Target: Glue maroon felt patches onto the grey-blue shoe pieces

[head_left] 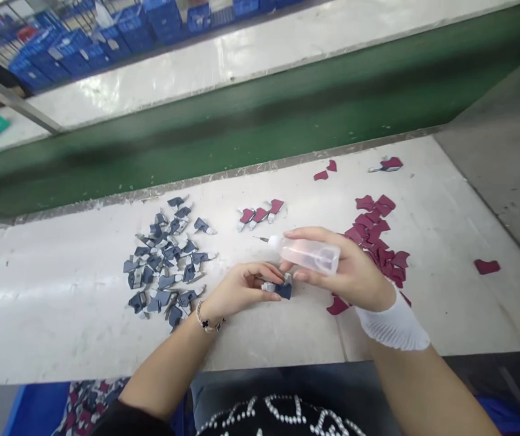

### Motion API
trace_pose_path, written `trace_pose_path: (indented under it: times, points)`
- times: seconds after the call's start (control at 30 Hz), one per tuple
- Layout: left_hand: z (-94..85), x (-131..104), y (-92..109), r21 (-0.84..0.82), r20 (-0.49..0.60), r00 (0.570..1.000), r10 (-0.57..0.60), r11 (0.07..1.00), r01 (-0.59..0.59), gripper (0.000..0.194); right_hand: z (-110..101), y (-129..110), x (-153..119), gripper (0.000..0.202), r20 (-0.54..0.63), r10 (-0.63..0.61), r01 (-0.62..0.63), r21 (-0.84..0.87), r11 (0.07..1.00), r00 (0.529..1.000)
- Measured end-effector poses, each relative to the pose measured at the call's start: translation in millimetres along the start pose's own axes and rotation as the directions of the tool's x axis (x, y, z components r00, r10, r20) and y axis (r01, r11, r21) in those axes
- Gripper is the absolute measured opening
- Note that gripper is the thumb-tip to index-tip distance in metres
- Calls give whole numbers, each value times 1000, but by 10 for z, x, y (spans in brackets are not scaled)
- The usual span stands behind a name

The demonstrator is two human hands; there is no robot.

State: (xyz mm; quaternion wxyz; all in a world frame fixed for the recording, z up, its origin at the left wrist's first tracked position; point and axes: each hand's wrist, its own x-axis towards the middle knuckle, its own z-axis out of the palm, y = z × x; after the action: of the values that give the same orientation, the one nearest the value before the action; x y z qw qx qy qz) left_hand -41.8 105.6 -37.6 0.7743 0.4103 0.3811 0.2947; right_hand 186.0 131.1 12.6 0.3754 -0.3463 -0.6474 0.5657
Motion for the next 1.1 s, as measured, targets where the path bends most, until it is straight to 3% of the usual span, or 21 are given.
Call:
trace_pose_path:
  times: [0.2, 0.43, 0.63, 0.83, 1.1]
  points:
    - [36, -8, 23, 9, -25, 999, -24, 1000, 24, 25, 301, 41, -53, 45, -93, -146, 115, -278, 954, 985]
    - [62, 3, 36, 22, -64, 998, 6, 1000, -4, 28, 357, 143, -78, 40, -172, -226, 134, -429, 893, 959]
    - [59, -9, 50, 36, -63, 997, -40, 998, 42, 27, 410, 197, -40, 36, -116, -281, 186, -507, 841, 953]
    - [90, -18, 85, 18, -61, 998, -23, 1000, 24, 23, 429, 277, -24, 29, 2, -414, 353, -527, 773, 910]
    - [4, -12, 22, -47, -65, 998, 17, 999, -20, 34, 344, 199, 4, 32, -11, -518, 439, -516, 735, 855]
